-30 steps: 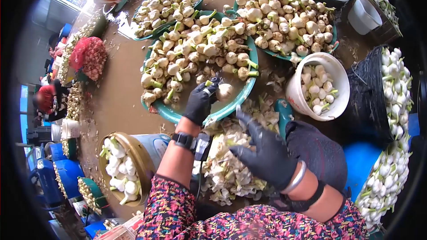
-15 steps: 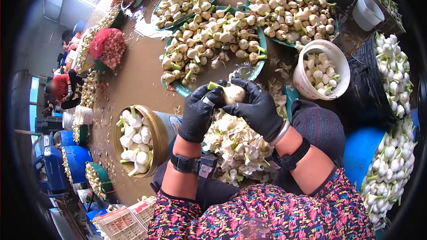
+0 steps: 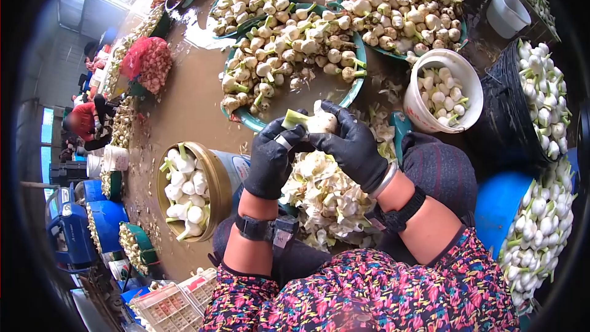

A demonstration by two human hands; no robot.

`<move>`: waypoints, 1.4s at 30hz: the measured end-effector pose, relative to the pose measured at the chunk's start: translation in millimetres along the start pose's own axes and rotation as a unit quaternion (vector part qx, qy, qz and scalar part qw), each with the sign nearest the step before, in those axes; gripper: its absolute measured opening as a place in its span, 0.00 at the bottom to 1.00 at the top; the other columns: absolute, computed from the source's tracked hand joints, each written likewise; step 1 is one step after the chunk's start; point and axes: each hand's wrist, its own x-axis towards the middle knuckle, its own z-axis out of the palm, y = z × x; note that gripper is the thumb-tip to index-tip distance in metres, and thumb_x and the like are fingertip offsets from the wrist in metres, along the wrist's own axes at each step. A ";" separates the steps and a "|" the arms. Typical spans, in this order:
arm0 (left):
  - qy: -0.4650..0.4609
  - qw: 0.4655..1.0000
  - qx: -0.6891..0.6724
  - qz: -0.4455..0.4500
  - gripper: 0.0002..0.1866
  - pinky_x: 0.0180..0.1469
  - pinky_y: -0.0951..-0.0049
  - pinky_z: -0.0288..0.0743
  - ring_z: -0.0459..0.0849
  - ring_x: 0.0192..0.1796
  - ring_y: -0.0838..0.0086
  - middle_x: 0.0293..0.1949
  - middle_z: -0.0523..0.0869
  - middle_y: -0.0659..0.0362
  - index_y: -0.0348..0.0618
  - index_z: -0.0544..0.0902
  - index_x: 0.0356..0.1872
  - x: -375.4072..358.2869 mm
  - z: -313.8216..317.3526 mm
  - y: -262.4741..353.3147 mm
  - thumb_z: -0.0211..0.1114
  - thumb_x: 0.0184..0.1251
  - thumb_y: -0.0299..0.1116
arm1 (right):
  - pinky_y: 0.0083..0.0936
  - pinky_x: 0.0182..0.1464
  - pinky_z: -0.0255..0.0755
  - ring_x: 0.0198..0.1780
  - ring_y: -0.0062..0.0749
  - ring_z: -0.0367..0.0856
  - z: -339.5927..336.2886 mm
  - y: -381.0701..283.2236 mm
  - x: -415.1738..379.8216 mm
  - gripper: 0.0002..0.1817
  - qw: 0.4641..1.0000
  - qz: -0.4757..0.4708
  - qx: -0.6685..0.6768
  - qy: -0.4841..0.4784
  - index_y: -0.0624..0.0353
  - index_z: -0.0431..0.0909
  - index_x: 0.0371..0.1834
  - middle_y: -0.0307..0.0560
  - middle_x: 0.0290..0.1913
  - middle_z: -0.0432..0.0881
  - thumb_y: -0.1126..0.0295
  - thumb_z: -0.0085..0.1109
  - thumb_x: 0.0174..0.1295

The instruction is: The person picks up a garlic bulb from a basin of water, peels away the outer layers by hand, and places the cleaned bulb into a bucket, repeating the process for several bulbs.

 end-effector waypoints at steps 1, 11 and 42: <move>0.005 0.985 -0.140 -0.096 0.11 0.43 0.74 0.77 0.82 0.37 0.73 0.38 0.82 0.56 0.31 0.80 0.39 -0.4 1.6 -2.0 0.60 0.55 0.24 | 0.21 0.42 0.76 0.41 0.22 0.77 -0.6 1.1 0.1 0.29 1.000 0.001 -0.001 0.001 0.70 0.62 0.59 0.48 0.43 0.77 0.72 0.61 0.56; 0.029 0.999 -0.028 -0.013 0.23 0.45 0.73 0.73 0.81 0.41 0.72 0.39 0.83 0.57 0.38 0.77 0.51 -8.0 -1.6 -17.7 0.61 0.49 0.19 | 0.23 0.19 0.70 0.23 0.28 0.77 0.2 -7.0 -5.1 0.18 0.875 0.323 0.292 -0.211 0.61 0.72 0.40 0.44 0.27 0.77 0.56 0.55 0.59; 0.060 0.954 -0.259 -0.141 0.14 0.46 0.75 0.74 0.80 0.38 0.75 0.35 0.82 0.60 0.33 0.79 0.43 -19.6 -25.0 -12.6 0.58 0.54 0.21 | 0.30 0.33 0.70 0.25 0.34 0.77 -8.2 -22.1 -7.3 0.12 0.925 0.100 -0.358 -0.073 0.59 0.77 0.33 0.50 0.25 0.78 0.65 0.60 0.48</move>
